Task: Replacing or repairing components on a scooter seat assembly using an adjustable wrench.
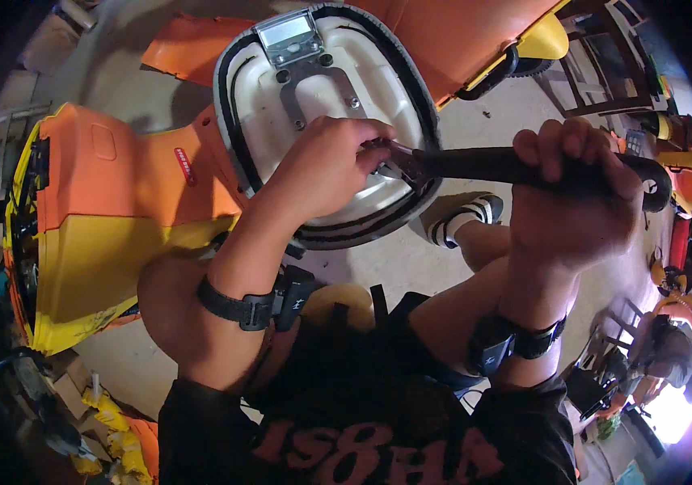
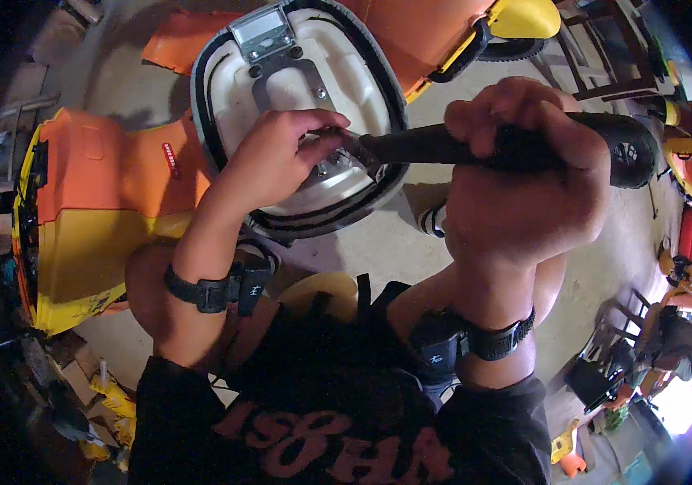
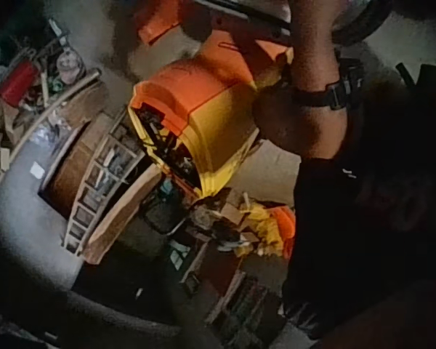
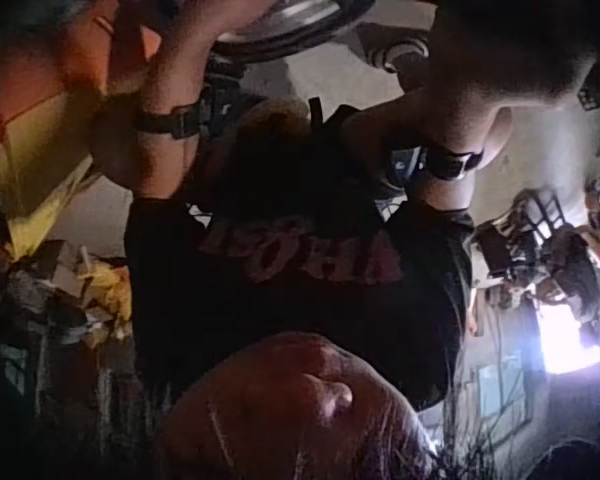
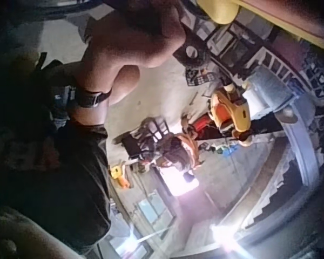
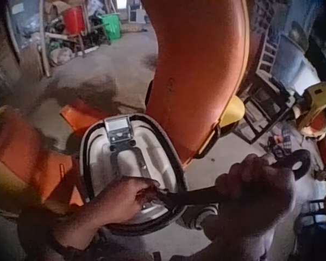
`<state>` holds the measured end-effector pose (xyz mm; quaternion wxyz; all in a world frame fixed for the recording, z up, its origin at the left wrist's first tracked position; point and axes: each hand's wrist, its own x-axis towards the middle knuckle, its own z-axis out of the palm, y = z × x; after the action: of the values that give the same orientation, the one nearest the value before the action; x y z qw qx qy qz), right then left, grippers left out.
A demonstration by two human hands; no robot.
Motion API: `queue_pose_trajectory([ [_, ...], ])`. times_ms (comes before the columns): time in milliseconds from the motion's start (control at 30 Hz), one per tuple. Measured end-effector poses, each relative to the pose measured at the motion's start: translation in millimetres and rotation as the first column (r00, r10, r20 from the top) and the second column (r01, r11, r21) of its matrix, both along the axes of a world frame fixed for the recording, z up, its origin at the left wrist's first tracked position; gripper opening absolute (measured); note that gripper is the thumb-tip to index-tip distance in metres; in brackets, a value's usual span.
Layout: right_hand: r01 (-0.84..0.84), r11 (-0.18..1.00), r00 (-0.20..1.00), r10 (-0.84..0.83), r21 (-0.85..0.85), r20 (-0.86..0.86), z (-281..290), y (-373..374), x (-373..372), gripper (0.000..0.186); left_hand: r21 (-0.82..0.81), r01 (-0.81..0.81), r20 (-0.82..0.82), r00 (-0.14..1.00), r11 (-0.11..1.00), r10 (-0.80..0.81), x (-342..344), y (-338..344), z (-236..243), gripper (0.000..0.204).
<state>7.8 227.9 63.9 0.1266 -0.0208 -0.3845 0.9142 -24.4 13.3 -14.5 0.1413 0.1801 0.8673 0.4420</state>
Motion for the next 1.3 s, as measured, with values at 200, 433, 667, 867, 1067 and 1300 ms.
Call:
queue_pose_trajectory([
  [200, 0.064, 0.998, 0.998, -0.064, -0.007, -0.004, 3, 2, 2, 0.021, -0.074, 0.051, 0.040, 0.998, 0.996, -0.048, -12, 8, 3, 0.021],
  [433, 0.052, 0.993, 0.964, -0.076, 0.102, 0.256, -1, -41, 1, 0.012, 0.003, 0.078, -0.097, 0.992, 0.997, -0.077, -5, -18, -20, 0.026],
  [667, 0.229, 0.957, 0.972, -0.217, 0.178, -0.086, -14, -29, 6, 0.008, -0.056, 0.188, -0.050, 0.980, 0.981, -0.191, 1, -10, -28, 0.045],
  [867, 0.252, 0.940, 0.965, -0.226, 0.230, -0.131, -16, -39, 3, 0.012, 0.005, 0.137, 0.129, 0.982, 0.991, -0.136, -5, -19, -43, 0.045],
  [1067, 0.245, 0.906, 0.969, -0.212, 0.346, -0.130, -24, -50, -4, 0.016, 0.110, 0.082, 0.038, 0.996, 0.991, -0.087, 0, -30, -58, 0.051],
  [1300, 0.250, 0.880, 0.963, -0.183, 0.404, -0.198, -22, -49, 0, 0.018, -0.388, 0.122, 0.143, 0.987, 0.914, -0.071, -1, -37, -37, 0.048],
])
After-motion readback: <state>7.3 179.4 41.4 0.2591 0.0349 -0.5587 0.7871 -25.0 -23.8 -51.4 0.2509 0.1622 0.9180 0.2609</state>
